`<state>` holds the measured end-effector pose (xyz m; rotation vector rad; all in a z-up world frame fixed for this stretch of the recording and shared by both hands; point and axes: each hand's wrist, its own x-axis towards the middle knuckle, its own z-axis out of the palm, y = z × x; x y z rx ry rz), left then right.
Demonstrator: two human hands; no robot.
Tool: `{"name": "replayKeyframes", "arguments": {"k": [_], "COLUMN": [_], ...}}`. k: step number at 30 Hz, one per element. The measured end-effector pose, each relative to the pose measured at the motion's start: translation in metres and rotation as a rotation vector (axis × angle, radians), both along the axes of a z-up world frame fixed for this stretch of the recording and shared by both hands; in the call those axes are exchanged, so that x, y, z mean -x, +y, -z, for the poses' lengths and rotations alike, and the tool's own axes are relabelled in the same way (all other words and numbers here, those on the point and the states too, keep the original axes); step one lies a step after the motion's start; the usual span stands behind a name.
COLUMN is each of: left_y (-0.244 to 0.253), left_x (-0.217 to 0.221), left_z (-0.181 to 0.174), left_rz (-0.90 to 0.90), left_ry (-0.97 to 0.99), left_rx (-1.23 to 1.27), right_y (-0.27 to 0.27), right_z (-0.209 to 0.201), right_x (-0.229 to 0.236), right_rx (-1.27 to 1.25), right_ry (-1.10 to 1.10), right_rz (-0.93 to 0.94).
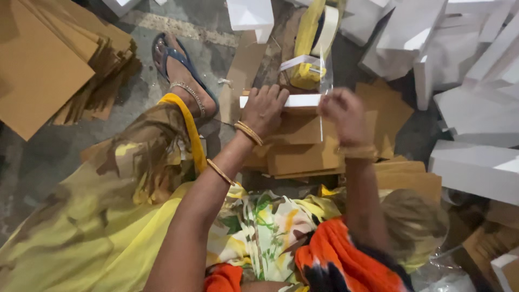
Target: The person sits on the floor and repeatedly places white rectangular items into brown cardboard boxes. They fold the box flaps and secure them using a tape dispenser. The person handles multiple boxes and items throughout the sequence.
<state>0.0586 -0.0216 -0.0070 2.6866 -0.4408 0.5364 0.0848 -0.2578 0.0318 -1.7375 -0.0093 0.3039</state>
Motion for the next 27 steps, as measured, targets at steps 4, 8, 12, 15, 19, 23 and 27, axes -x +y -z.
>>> {"name": "replayKeyframes", "arguments": {"k": [4,8,12,15,19,23,27], "left_y": [0.003,0.003,0.004,0.006,0.002,0.006,0.006], "left_x": [-0.007,-0.008,-0.014,-0.012,-0.013,-0.011,-0.011], "left_z": [0.002,0.002,0.002,0.006,0.004,0.000,0.001], "left_rz": [0.015,0.044,0.067,0.072,0.091,0.091,0.081], "left_ry": [0.034,0.021,0.025,-0.010,0.044,0.026,0.083], "left_rx": [0.019,0.031,0.040,0.060,0.008,0.015,-0.014], "right_y": [-0.001,-0.007,-0.004,-0.004,-0.017,-0.024,-0.029], "right_z": [0.051,0.095,0.106,0.107,0.099,0.083,0.046], "right_x": [0.036,0.022,0.004,0.007,-0.004,-0.016,-0.029], "right_rx": [-0.148,-0.243,-0.206,0.220,0.606,0.503,0.040], "right_ry": [0.212,0.300,0.221,0.126,-0.125,-0.504,-0.076], "right_rz": [0.078,0.146,0.271,0.319,0.094,-0.126,0.044]}}
